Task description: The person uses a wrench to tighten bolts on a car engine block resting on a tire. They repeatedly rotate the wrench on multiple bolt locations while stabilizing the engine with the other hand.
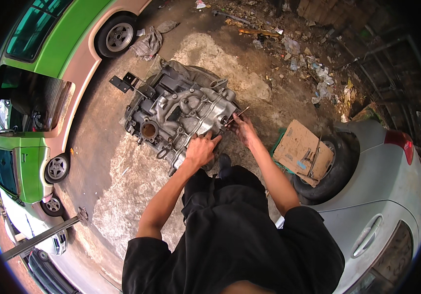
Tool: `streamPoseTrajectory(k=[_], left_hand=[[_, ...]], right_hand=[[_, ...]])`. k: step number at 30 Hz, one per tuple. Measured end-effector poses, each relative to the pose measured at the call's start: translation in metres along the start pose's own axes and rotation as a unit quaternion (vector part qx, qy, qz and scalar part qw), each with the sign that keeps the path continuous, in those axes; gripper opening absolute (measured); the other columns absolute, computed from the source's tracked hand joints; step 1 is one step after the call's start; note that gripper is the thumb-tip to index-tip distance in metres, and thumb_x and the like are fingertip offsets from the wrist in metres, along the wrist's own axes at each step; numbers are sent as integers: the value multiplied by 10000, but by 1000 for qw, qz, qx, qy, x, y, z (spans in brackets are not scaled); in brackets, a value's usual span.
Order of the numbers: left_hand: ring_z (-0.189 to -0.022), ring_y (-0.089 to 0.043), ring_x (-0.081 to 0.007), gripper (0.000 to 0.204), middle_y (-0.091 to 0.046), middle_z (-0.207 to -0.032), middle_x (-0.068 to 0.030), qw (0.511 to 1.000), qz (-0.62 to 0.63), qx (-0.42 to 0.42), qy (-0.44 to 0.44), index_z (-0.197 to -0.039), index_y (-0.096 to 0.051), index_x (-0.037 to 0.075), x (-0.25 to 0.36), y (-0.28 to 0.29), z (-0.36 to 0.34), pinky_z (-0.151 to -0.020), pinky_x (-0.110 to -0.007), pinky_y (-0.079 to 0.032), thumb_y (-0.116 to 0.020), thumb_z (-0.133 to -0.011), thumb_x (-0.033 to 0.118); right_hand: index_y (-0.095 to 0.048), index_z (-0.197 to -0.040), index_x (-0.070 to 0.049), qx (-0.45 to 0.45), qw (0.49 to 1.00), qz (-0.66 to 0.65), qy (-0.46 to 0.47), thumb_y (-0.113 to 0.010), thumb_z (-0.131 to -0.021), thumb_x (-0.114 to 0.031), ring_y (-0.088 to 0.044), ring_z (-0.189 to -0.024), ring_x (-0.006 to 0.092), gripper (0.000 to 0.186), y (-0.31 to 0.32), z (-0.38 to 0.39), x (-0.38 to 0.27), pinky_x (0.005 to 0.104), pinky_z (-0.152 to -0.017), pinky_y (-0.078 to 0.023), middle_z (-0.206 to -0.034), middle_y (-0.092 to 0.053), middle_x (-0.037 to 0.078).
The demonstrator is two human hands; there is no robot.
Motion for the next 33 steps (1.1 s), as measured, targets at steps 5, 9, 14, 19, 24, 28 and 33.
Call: streamPoseTrajectory(k=[5, 9, 14, 19, 24, 28, 33], left_hand=[[-792, -686, -282, 658, -603, -1073, -107, 1000, 7, -8, 4, -1354, -568, 241, -2, -1, -1, -852, -435, -494, -721, -717, 179], [-794, -685, -274, 664, -602, -1069, -103, 1000, 2, -6, 0, -1354, -567, 240, -2, 0, -1, -841, -427, -496, -740, -714, 206], [-815, -688, -267, 681, -604, -1101, -94, 1000, -3, -10, 9, -1365, -556, 241, -1, -2, -1, -836, -418, -495, -754, -714, 224], [-835, -693, -266, 684, -608, -1140, -90, 1000, 1, -14, 19, -1363, -559, 237, 0, -3, -1, -837, -417, -495, -757, -709, 220], [-828, -694, -263, 681, -609, -1142, -84, 1000, -7, -7, 16, -1361, -562, 237, 0, -5, -2, -835, -423, -500, -756, -708, 216], [-834, -692, -271, 672, -612, -1133, -87, 1000, 3, -3, 17, -1359, -563, 237, 0, -6, -2, -831, -426, -502, -749, -714, 213], [-839, -684, -282, 614, -628, -1066, -103, 1000, 1, 11, 8, -1322, -592, 226, -1, -5, -2, -821, -425, -507, -735, -725, 241]], right_hand=[[-517, -1080, -23, 27, 999, 0, 19, -614, -980, -206, -660, -759, 231, 230, 10, 7, 1, 371, -679, -550, -857, -627, 98], [-526, -1039, -25, 66, 997, -19, 25, -601, -987, -194, -660, -745, 232, 191, 12, 12, 1, 364, -655, -553, -847, -630, 106], [-552, -1016, -28, 63, 998, -24, -8, -589, -991, -176, -658, -722, 228, 154, 5, 9, -3, 356, -641, -561, -827, -637, 102], [-589, -981, 24, 90, 993, -54, -54, -605, -980, -166, -655, -733, 222, 191, 4, 1, 0, 326, -639, -583, -845, -654, 140], [-585, -976, 17, 86, 994, -42, -58, -611, -976, -161, -642, -716, 215, 180, 5, -2, -3, 329, -639, -584, -830, -645, 126], [-573, -973, 13, 81, 995, -19, -47, -606, -978, -156, -633, -717, 212, 173, 3, -1, -4, 343, -645, -585, -823, -629, 115], [-551, -980, -5, 62, 995, -50, -57, -565, -996, -139, -644, -726, 213, 136, 7, -7, 4, 358, -643, -581, -814, -627, 113]])
Point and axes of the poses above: each hand's wrist, its own z-axis away from the middle knuckle, its own y-axis out of the back of the hand, x = y × z, the point moved 3 cm from there along -z, towards the middle knuckle
